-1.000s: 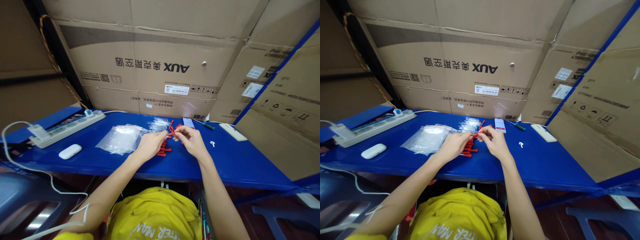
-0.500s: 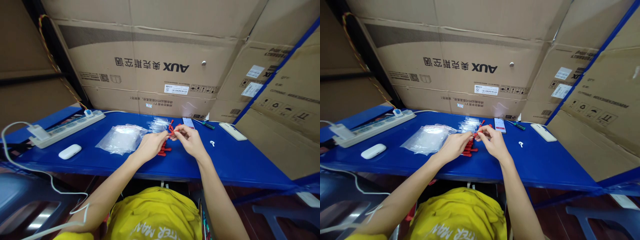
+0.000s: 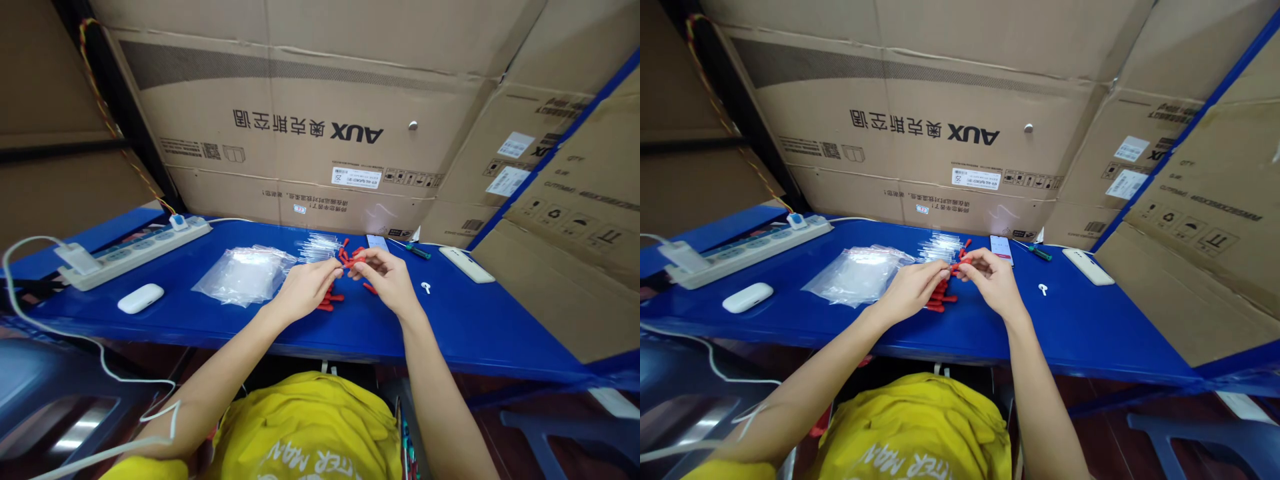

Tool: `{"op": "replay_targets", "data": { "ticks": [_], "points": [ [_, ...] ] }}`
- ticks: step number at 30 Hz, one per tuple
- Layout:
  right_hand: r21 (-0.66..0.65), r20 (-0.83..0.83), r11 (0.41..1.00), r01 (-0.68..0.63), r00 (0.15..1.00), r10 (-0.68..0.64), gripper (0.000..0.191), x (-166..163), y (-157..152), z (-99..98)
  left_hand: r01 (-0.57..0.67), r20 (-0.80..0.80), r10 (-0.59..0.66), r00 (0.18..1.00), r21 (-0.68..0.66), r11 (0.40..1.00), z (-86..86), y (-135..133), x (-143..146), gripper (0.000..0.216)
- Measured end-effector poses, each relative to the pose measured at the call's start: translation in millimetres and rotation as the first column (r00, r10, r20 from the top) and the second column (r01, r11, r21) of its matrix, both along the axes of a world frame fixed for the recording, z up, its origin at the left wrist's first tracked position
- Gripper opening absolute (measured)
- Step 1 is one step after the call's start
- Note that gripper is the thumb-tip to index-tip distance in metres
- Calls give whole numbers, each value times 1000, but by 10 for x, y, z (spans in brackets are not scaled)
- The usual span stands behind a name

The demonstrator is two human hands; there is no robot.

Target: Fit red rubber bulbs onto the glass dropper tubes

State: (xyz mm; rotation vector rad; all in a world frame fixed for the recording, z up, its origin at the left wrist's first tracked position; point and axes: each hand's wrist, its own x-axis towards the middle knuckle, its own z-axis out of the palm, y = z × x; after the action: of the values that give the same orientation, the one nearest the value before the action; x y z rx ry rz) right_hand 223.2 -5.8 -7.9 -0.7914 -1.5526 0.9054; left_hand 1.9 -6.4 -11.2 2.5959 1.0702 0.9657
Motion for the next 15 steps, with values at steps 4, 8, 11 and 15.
{"op": "replay_targets", "data": {
  "ticks": [4,8,11,15],
  "points": [
    [1,2,1000,-12,1000,12,29,1,-8,12,-31,-61,37,997,107,994,-6,21,8,35],
    [-4,8,1000,-6,1000,6,28,-5,-19,22,-5,-83,17,996,150,989,-3,29,9,34],
    [-7,15,1000,9,1000,-9,30,-17,-26,25,3,-80,9,997,145,989,4,25,7,34],
    [-2,18,1000,21,1000,-21,31,-42,-36,22,-8,-84,20,996,143,990,13,17,8,36]
  ]
}}
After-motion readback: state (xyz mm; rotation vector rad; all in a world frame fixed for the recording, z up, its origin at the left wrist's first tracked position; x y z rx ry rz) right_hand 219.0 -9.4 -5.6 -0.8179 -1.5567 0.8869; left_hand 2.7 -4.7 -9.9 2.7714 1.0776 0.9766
